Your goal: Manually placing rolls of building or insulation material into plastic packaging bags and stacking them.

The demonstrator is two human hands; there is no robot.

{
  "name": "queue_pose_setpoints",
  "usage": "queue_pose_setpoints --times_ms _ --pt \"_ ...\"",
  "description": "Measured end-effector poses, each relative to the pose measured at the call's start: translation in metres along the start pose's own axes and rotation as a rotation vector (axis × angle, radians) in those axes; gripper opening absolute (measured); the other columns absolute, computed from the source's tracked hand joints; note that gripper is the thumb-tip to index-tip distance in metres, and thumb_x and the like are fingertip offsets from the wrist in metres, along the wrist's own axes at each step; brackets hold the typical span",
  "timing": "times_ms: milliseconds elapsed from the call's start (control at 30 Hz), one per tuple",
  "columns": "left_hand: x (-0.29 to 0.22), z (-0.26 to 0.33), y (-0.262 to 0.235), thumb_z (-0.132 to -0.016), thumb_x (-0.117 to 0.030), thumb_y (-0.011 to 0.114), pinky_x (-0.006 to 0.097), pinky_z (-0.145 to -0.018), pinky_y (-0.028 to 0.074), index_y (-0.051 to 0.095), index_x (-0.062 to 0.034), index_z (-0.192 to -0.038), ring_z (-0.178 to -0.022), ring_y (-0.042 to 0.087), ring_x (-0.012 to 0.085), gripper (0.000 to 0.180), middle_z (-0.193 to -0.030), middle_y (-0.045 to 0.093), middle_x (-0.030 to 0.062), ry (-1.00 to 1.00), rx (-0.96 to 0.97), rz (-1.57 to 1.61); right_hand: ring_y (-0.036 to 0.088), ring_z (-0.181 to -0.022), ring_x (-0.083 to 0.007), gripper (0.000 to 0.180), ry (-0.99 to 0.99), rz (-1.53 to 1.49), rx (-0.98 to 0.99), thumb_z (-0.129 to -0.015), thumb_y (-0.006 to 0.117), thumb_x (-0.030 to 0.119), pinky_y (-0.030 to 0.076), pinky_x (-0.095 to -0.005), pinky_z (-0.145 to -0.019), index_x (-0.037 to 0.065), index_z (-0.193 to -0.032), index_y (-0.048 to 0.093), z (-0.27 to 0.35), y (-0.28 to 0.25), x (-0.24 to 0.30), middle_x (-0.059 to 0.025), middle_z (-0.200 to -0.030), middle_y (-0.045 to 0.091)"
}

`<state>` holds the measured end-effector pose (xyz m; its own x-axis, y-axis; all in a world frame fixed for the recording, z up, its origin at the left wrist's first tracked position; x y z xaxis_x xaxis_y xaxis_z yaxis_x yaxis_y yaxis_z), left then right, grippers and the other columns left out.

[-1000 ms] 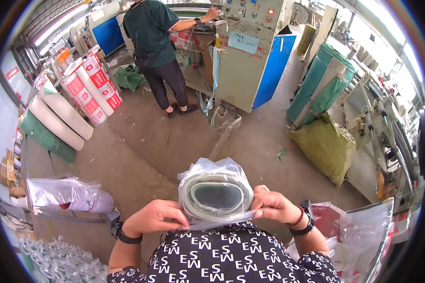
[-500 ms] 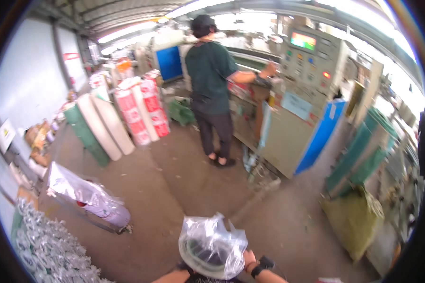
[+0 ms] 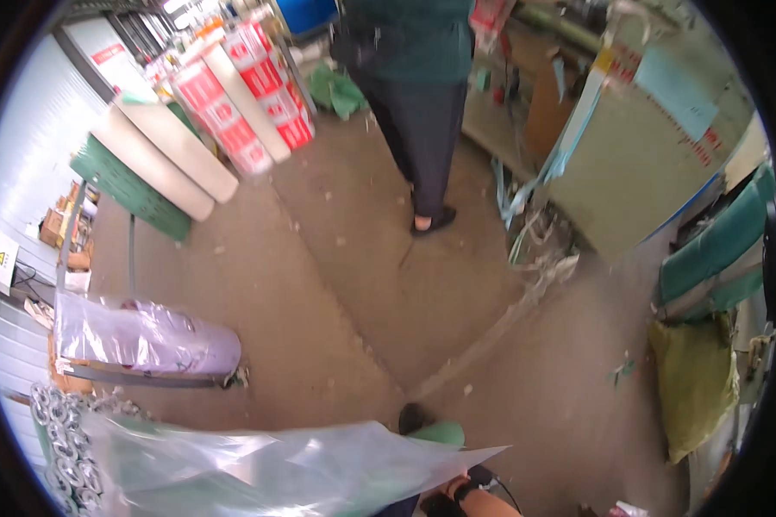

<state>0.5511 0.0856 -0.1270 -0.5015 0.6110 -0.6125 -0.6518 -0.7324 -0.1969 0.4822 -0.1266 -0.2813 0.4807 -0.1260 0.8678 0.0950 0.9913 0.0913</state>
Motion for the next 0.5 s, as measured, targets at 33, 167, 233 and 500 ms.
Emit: queue_pose_setpoints --times_ms 33,167,233,500 --pt "0.003 -0.009 -0.006 -0.09 -0.021 0.056 0.033 -0.077 0.045 0.061 -0.0061 -0.091 -0.083 0.057 0.0179 0.016 -0.085 0.062 0.005 -0.01 0.022 0.022 0.058 -0.106 -0.0363 0.032 0.022 0.35 0.079 -0.088 0.046 0.032 0.043 -0.0518 -0.09 0.013 -0.104 0.067 -0.007 0.003 -0.005 -0.0125 -0.114 0.065" --pt "0.026 -0.009 -0.041 -0.092 -0.021 0.054 0.032 -0.078 0.044 0.06 -0.0059 -0.089 -0.083 0.056 0.0164 0.016 -0.085 0.061 0.0037 -0.11 0.093 0.171 0.06 -0.104 -0.0331 0.035 0.011 1.477 0.654 -0.085 0.049 0.034 0.048 -0.0477 -0.087 0.009 -0.102 0.067 -0.047 0.096 0.145 -0.0181 -0.111 0.065" --pt "0.02 -0.014 -0.045 -0.093 -0.021 0.053 0.032 -0.078 0.044 0.059 -0.0058 -0.088 -0.082 0.055 0.0157 0.017 -0.084 0.06 0.0031 -0.131 0.225 0.307 0.063 -0.093 -0.0339 0.032 0.012 1.405 0.551 -0.086 0.049 0.03 0.049 -0.0469 -0.082 0.007 -0.099 0.067 -0.072 0.113 0.184 -0.0166 -0.102 0.066" --pt "-0.043 0.047 -0.041 -0.095 -0.027 0.045 0.026 -0.061 0.034 0.045 -0.0109 -0.07 -0.063 0.037 0.0084 0.03 -0.071 0.043 -0.0042 0.372 0.118 0.621 0.061 -0.094 -0.0389 0.026 0.012 0.715 0.401 -0.087 0.049 0.024 0.048 -0.0443 -0.082 0.003 -0.092 0.063 -0.094 0.061 0.225 -0.0215 -0.095 0.064"
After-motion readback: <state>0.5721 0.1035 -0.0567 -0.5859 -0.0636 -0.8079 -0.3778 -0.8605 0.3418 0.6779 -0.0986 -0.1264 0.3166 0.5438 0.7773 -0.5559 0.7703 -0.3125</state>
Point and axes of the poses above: each hand's wrist, its own z-axis away from the middle knuckle, its own y-axis out of the palm, x = y × z, the point moved 4 cm from there along -z, towards the middle knuckle
